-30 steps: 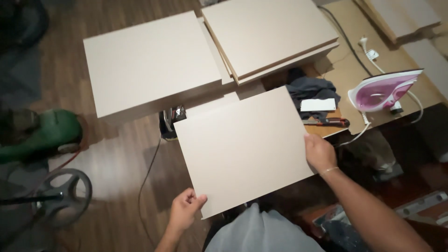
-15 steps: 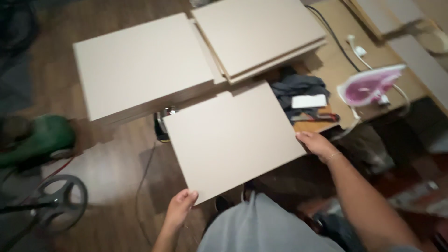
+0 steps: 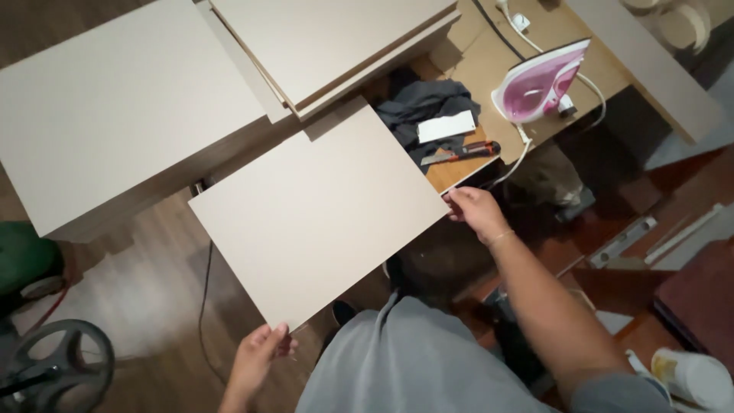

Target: Trimming the edges of laminate boards with a utility knife

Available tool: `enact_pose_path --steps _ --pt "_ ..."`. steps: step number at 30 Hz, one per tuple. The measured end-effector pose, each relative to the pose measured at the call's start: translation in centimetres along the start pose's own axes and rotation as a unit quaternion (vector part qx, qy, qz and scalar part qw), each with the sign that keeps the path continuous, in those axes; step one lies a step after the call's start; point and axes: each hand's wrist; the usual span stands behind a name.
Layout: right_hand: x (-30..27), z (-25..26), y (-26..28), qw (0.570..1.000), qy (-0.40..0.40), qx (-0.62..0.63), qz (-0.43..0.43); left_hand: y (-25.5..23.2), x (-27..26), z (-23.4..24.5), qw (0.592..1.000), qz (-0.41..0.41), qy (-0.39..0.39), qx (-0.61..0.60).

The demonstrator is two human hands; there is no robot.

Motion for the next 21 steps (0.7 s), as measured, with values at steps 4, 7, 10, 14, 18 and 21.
enact_pose_path --steps 4,7,10,14,18,21 --pt "3.6 2.2 -1.0 0.808 -0.182 -0.361 0.429 1.2 0.5 1.3 0.998 -0.016 0.003 0.06" --pt "5.0 3.8 2.8 0.734 -0.161 -0.464 0.469 1.9 0.3 1.3 0.998 -0.035 -0.021 0.04" --pt "8.9 5.5 1.1 0.715 -0.096 -0.505 0.475 -0.6 -1.3 0.9 0.989 0.018 -0.057 0.137" --pt "10.2 6.8 2.0 0.692 -0.05 -0.511 0.507 -2.5 -1.5 -0.2 0.959 -0.014 -0.246 0.14" --pt "11.6 7.6 2.6 0.716 0.051 -0.491 0.494 -9.5 -1.5 -5.0 0.844 -0.164 -0.431 0.275" --pt "12.9 8.4 0.6 0.733 0.096 -0.471 0.481 -13.5 1.7 -9.9 0.783 -0.312 -0.376 0.384"
Point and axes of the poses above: each hand's wrist, its own x-axis towards the middle knuckle, its own z-axis out of the back of the hand, y = z × x, and after that the axes turned 4 degrees about z, right-handed
